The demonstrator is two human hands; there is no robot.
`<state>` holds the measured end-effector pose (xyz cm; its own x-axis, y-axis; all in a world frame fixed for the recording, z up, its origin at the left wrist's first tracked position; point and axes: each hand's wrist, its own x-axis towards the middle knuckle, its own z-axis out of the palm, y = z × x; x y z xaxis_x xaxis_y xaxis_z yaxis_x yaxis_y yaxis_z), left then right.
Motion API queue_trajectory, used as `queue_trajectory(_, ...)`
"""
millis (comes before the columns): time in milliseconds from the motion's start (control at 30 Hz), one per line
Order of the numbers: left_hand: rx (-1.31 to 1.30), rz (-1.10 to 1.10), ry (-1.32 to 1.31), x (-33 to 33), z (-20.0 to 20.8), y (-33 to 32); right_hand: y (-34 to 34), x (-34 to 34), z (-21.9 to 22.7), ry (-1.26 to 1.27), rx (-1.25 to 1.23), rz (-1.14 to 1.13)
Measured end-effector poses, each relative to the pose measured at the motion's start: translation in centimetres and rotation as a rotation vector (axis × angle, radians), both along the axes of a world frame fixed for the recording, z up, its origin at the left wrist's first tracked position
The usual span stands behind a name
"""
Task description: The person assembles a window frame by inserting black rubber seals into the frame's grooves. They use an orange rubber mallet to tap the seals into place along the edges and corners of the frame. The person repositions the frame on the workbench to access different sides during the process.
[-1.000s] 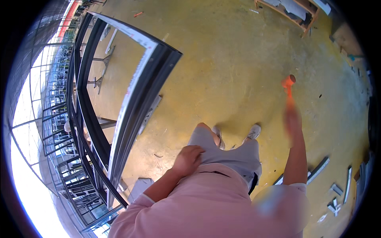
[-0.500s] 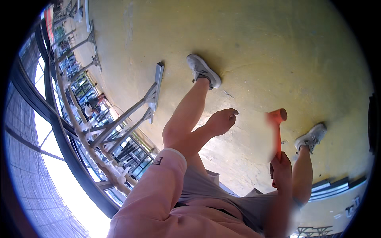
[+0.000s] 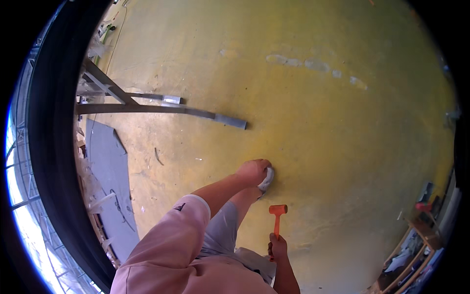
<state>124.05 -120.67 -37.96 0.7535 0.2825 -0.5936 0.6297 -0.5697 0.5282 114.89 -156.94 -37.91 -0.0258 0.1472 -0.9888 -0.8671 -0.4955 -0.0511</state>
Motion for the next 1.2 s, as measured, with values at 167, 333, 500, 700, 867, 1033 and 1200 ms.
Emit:
queue_trajectory(167,-0.255,0.283,-0.250,10.4,16.1,4.5,6.2,16.9,15.5,-0.364,-0.008,0.048)
queue_trajectory(333,-0.771,0.811,-0.671,21.0,32.1,9.9,7.0,27.7,24.4,-0.614,0.125,0.019)
queue_trajectory(500,-0.887,0.947,-1.003,28.1,38.2,17.1,7.1,36.2,29.3,-0.743,0.163,0.012)
queue_trajectory(700,-1.053,1.087,-0.931,25.1,40.0,18.8,6.9,37.3,31.4,-0.627,0.160,-0.253)
queue_trajectory(867,-0.783,1.126,-0.770,25.8,40.7,20.0,5.5,39.3,31.9,-0.599,0.191,-0.598)
queue_trajectory(1033,-0.745,1.289,-0.911,28.1,39.6,17.7,4.7,41.7,33.9,-0.861,0.198,-0.660)
queue_trajectory(1200,-0.711,1.256,-0.777,25.3,38.4,20.1,7.0,42.6,33.8,-0.606,0.195,-0.533)
